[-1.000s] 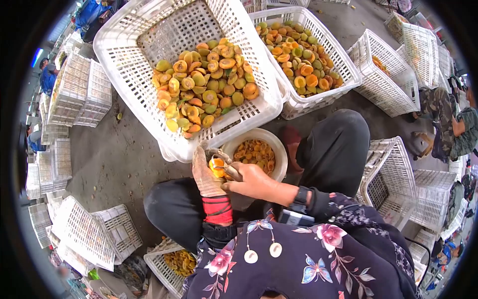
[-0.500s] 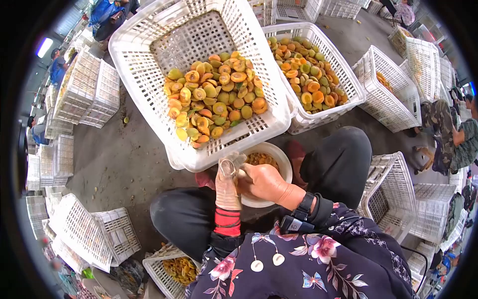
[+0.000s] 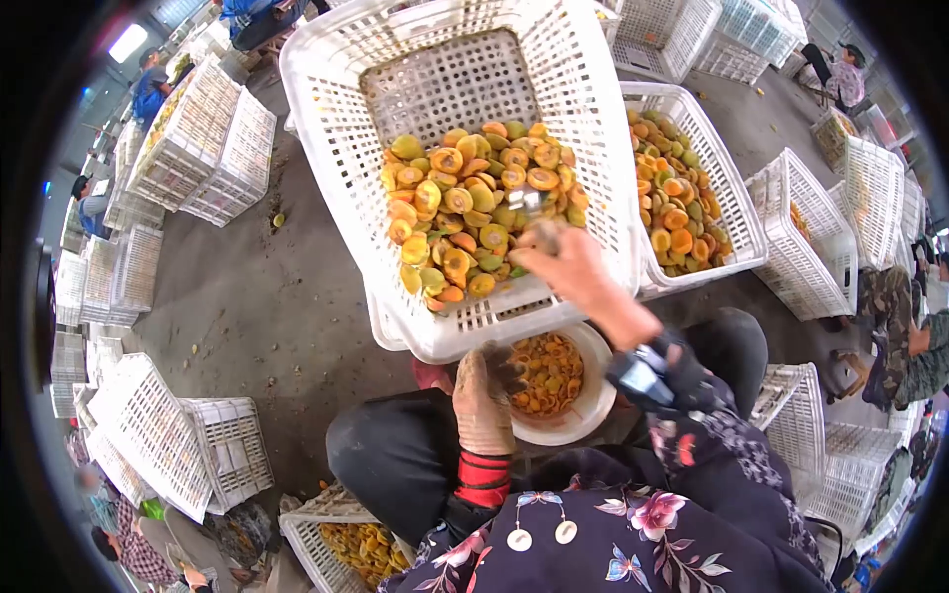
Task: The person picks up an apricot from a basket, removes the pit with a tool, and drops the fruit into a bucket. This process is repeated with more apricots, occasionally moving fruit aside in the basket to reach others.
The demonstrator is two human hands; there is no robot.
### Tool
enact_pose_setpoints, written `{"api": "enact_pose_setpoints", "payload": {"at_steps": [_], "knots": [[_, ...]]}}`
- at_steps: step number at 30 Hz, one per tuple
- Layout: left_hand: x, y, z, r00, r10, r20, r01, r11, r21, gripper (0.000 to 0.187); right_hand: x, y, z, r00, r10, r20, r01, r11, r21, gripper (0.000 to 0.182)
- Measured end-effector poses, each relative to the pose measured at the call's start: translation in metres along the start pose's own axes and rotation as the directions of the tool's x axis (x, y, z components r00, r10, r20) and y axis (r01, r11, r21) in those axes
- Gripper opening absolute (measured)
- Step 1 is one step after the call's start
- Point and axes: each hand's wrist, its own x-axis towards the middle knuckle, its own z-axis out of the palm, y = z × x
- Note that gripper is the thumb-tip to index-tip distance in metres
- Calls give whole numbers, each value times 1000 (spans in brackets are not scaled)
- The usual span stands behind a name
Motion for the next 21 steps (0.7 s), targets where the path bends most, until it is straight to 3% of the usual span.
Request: {"api": "enact_pose_setpoints", "payload": {"at_steps": [1,2,3,4,6,8,10,11,13,14,16,18,20,21], "knots": [[0,0,-2,1000,19,1,-19,1000,20,41,12,-10,24,993,87,82,-91,995,46,33],[1,2,-2,999,37,3,-38,998,41,42,31,8,59,998,20,67,-27,993,111,34],[-3,15,5,999,-38,-26,37,998,-47,43,48,12,84,994,8,112,-22,992,122,34],[-2,14,3,999,-35,-33,33,998,-45,43,69,30,117,995,-100,21,98,993,68,32],[-3,15,-1,998,55,12,-55,998,19,33,79,4,136,986,83,143,-115,966,230,34],[-1,19,0,999,53,-1,-53,997,59,33,93,-2,155,985,108,132,-136,966,221,34],[-2,23,1,993,114,18,-115,964,238,35,91,-9,154,983,140,118,-162,964,211,35],[-2,26,3,993,114,18,-114,965,237,35,86,-9,147,972,145,182,-198,928,315,33],[-3,30,7,994,55,-95,-56,998,-8,47,69,-6,129,940,97,328,-255,836,485,26],[-3,32,10,994,53,-93,-54,998,-13,47,54,0,118,940,99,326,-255,839,481,26],[-1,37,12,983,64,-175,-100,973,-206,49,5,-7,87,895,140,423,-332,843,424,26],[4,30,3,983,94,-159,-128,968,-216,49,-47,-11,70,870,208,447,-429,766,479,25],[1,29,-1,994,96,-47,-101,988,-115,51,-86,8,72,816,308,489,-525,748,406,20],[2,2,-17,878,474,64,-430,725,538,49,-101,11,75,840,275,469,-489,759,431,19]]}}
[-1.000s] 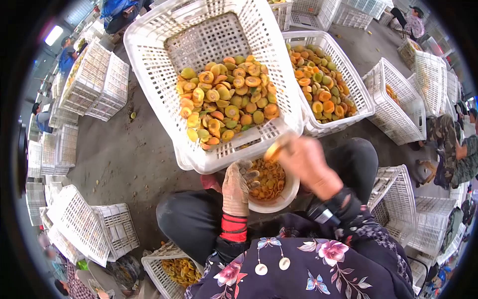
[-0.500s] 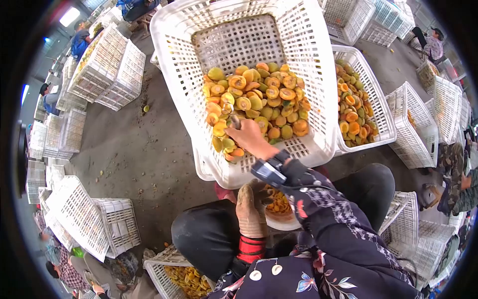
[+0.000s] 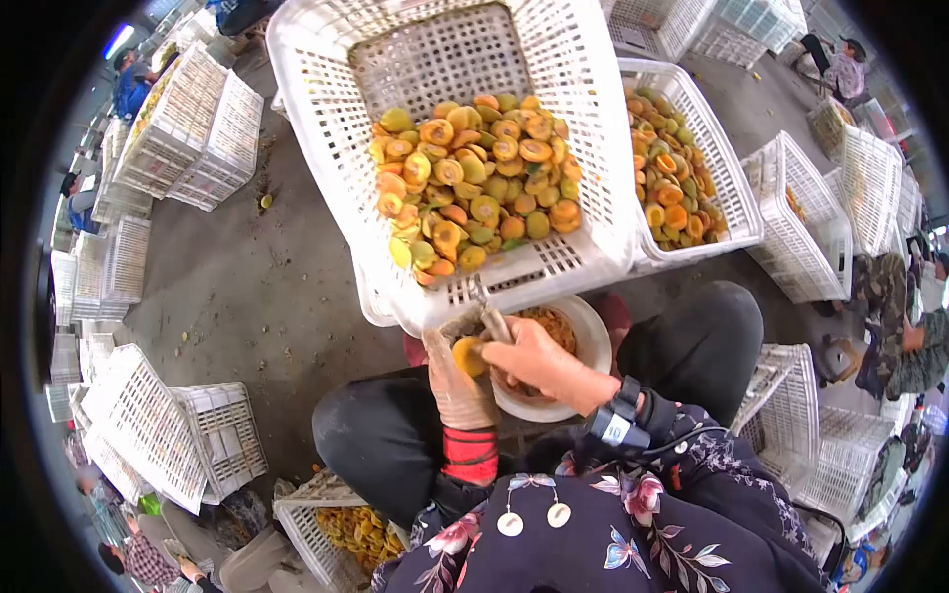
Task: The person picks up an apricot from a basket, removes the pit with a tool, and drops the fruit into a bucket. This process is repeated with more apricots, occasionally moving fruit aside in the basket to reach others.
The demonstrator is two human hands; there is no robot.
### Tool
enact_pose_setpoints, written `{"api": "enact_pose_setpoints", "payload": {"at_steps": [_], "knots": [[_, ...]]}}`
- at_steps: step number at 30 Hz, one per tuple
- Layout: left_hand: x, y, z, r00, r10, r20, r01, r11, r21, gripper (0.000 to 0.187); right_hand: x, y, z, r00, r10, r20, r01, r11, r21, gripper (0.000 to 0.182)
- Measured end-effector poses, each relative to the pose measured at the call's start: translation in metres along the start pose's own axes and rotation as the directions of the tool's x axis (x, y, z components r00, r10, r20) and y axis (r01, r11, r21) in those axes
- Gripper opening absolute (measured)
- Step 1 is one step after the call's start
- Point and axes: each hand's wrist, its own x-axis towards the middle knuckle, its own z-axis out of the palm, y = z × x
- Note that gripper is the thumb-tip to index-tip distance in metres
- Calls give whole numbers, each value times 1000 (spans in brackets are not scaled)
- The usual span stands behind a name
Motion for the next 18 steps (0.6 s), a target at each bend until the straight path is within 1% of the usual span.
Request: {"api": "enact_pose_setpoints", "payload": {"at_steps": [1,2,3,4,5,6,7,8,9,10,11,12,13,15,16,17,18], "knots": [[-1,7,-1,1000,-4,10,4,1000,0,49,-9,7,3,999,-47,0,47,999,3,19],[2,13,0,965,-256,55,257,885,-387,48,-15,10,0,994,-109,-21,105,981,-160,24],[4,20,2,871,-453,191,448,572,-687,48,-22,15,-1,994,-108,-27,102,983,-153,24],[5,23,7,876,-470,104,420,640,-643,51,-27,21,-3,921,-383,-73,319,848,-423,26],[5,28,7,877,-468,107,422,644,-639,51,-32,25,-4,777,-628,-37,451,597,-663,28],[6,34,5,853,-499,150,452,566,-689,53,-49,11,-4,888,-460,7,342,651,-678,28],[8,38,4,829,-524,195,478,483,-734,55,-57,10,-7,886,-463,5,344,651,-676,28],[12,35,6,816,-563,129,485,547,-682,60,-64,10,-10,873,-483,66,368,563,-740,27],[12,41,3,818,-560,130,485,550,-680,60,-70,9,-12,859,-496,127,388,468,-794,27],[11,49,0,843,-500,199,483,538,-691,59,-75,6,-13,890,-434,140,346,442,-828,24],[9,56,-1,859,-436,266,484,525,-700,58,-77,8,-16,889,-436,137,345,445,-826,24],[8,60,0,855,-447,264,492,535,-687,62,-79,10,-18,888,-429,164,361,432,-826,23],[9,59,2,854,-447,267,495,538,-683,62,-81,12,-20,887,-422,190,376,420,-826,21],[11,55,4,858,-479,187,458,549,-699,64,-82,15,-20,889,-419,187,371,419,-829,20],[11,57,5,858,-483,175,443,523,-728,63,-82,16,-20,890,-414,189,368,412,-834,19],[10,56,6,858,-483,177,445,523,-727,63,-80,19,-21,891,-415,186,367,413,-833,19],[10,53,5,851,-480,214,468,505,-726,63,-78,23,-20,884,-428,190,378,413,-829,18]]}}
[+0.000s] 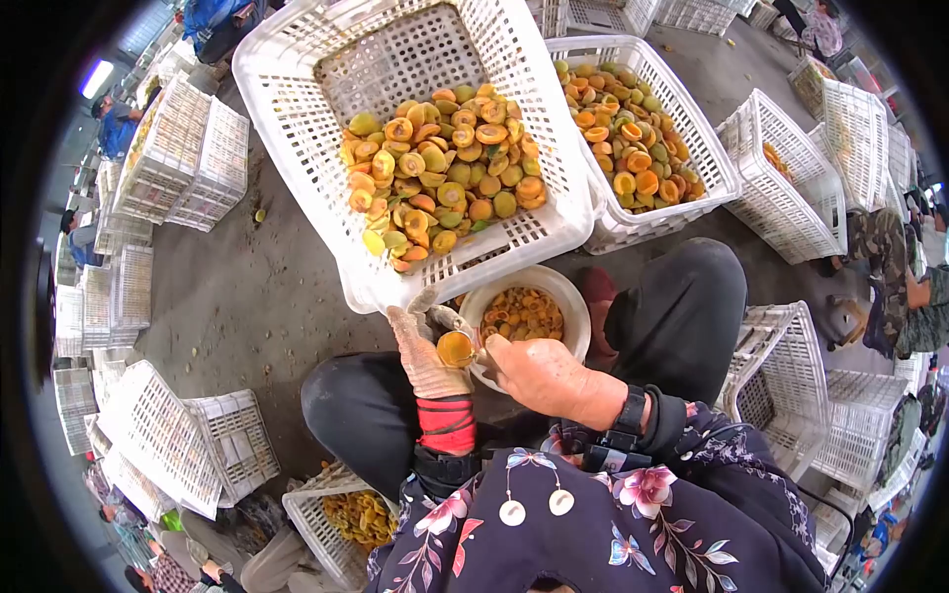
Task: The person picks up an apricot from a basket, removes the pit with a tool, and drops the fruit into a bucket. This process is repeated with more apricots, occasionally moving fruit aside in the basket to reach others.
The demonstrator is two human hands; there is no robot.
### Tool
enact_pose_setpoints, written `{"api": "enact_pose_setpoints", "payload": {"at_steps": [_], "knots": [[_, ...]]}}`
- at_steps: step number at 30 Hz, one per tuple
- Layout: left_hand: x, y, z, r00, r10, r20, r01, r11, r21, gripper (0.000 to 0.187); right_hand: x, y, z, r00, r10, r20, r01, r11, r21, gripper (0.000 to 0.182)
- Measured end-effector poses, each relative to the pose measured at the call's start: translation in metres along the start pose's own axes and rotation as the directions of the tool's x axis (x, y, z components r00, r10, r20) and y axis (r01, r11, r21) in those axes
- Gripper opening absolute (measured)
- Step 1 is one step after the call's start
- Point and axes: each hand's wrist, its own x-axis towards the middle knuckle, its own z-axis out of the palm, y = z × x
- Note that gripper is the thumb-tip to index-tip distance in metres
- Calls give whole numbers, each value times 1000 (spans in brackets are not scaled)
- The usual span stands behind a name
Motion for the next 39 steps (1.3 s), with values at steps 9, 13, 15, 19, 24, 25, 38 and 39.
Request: {"api": "enact_pose_setpoints", "payload": {"at_steps": [9,13,15,19,24,25,38,39], "knots": [[4,-1,7,994,14,-107,-8,998,63,53,-1,8,7,999,-40,-24,39,999,-38,18],[2,1,6,994,46,-97,-28,984,179,51,-3,9,20,1000,-29,-6,30,996,85,21],[4,2,0,997,66,-42,-54,969,243,51,2,7,19,996,-45,73,14,929,371,22],[4,0,-1,993,111,52,-121,947,297,51,5,12,-3,723,-83,686,-665,183,724,23],[2,-3,4,999,48,-4,-46,981,190,51,4,21,3,686,-197,700,-714,4,700,24],[3,-5,2,999,28,-29,-22,981,190,50,6,14,5,774,-73,629,-573,344,744,25],[7,-12,-4,994,-95,-50,96,995,-2,47,-10,34,9,934,-75,350,-102,881,462,34],[7,-13,-3,994,-96,-51,96,995,-3,47,-11,35,10,933,-75,351,-102,881,461,34]]}}
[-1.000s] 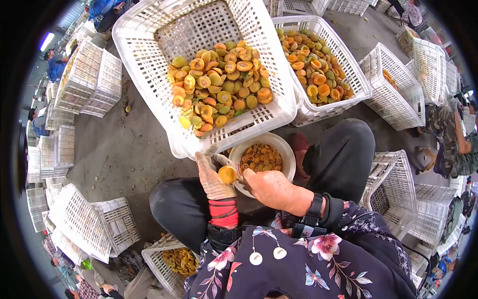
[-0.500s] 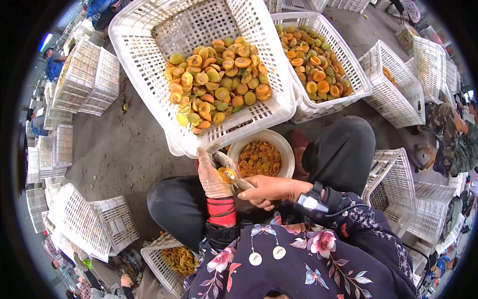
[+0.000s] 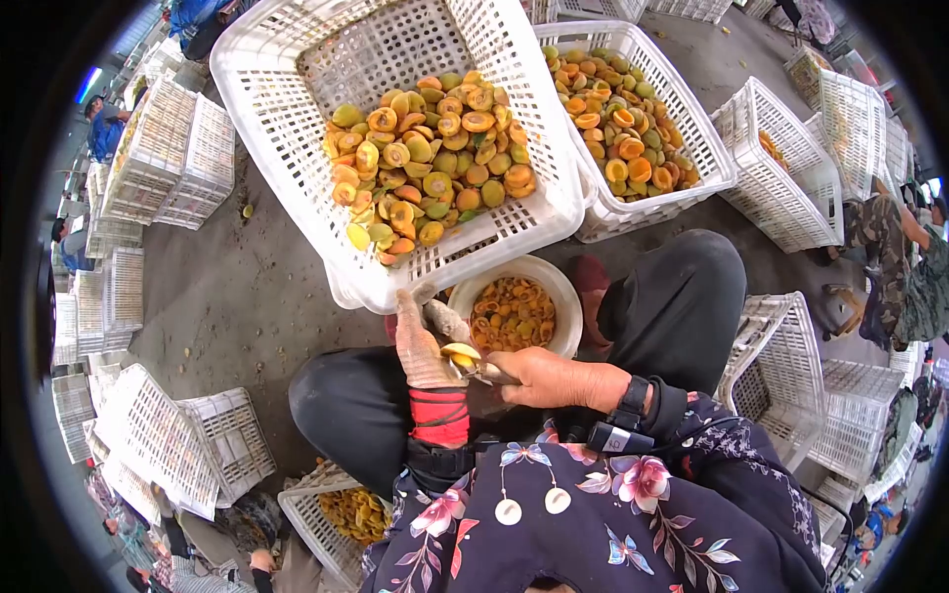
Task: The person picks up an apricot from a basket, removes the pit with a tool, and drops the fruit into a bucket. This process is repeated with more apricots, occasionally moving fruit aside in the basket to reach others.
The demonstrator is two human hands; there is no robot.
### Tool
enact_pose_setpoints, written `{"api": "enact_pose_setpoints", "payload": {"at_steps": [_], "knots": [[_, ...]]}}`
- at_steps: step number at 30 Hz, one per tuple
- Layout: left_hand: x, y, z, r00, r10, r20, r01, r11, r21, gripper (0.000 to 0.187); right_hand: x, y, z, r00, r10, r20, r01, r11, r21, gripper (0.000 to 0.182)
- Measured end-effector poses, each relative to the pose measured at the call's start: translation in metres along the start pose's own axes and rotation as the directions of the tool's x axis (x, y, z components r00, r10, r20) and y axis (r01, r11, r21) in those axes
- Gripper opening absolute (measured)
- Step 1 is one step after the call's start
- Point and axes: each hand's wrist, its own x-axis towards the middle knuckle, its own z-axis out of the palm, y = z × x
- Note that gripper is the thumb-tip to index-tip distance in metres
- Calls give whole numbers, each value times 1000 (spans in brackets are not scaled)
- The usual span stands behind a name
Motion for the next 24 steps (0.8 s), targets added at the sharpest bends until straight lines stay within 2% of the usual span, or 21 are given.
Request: {"api": "enact_pose_setpoints", "payload": {"at_steps": [2,3,5,6,8,9,10,11,14,15,16,17,18,20,21,22,24], "knots": [[-1,-4,3,992,-65,105,52,991,122,45,2,8,2,998,13,-56,-15,999,-36,32],[-1,-5,4,992,-66,109,52,991,121,45,3,12,4,998,13,-59,-15,999,-38,32],[-2,-6,3,974,-139,179,124,988,93,50,6,20,7,987,-134,-93,135,991,2,31],[-3,-6,3,962,-173,212,160,984,78,52,6,13,4,987,-135,-90,135,991,1,31],[-2,-5,1,960,-159,232,146,987,74,53,4,-6,-5,984,151,99,-168,966,198,31],[-2,-5,1,963,-144,229,134,989,62,53,3,-4,-6,983,152,99,-169,966,197,31],[-1,-5,1,965,-131,227,123,991,51,53,0,0,-8,950,173,261,-290,800,526,32],[-1,-5,1,965,-133,227,125,991,52,53,-1,3,-9,902,128,413,-417,511,752,33],[-2,-1,4,976,-87,202,77,995,59,53,3,6,-4,904,154,399,-412,565,715,32],[-6,1,7,985,-85,148,76,995,63,52,5,10,3,903,152,402,-413,566,714,32],[-7,3,9,992,-82,95,76,995,66,51,6,14,14,995,16,102,-63,877,477,31],[-3,2,5,992,-82,94,76,995,66,51,5,18,21,963,-238,-126,247,967,64,30],[3,2,2,993,-52,106,50,998,22,49,3,17,21,964,-236,-124,246,967,64,30],[8,-1,-3,993,-18,116,21,999,-25,48,-7,12,15,979,-154,-136,145,987,-76,30],[6,1,0,998,31,60,-30,999,-23,48,-12,2,3,997,18,-74,-37,962,-270,33],[4,3,3,997,81,4,-81,997,-17,47,-14,3,-1,992,84,-95,-114,921,-372,33],[0,3,5,996,92,4,-92,995,29,41,-12,15,1,963,62,-261,-172,890,-422,29]]}}
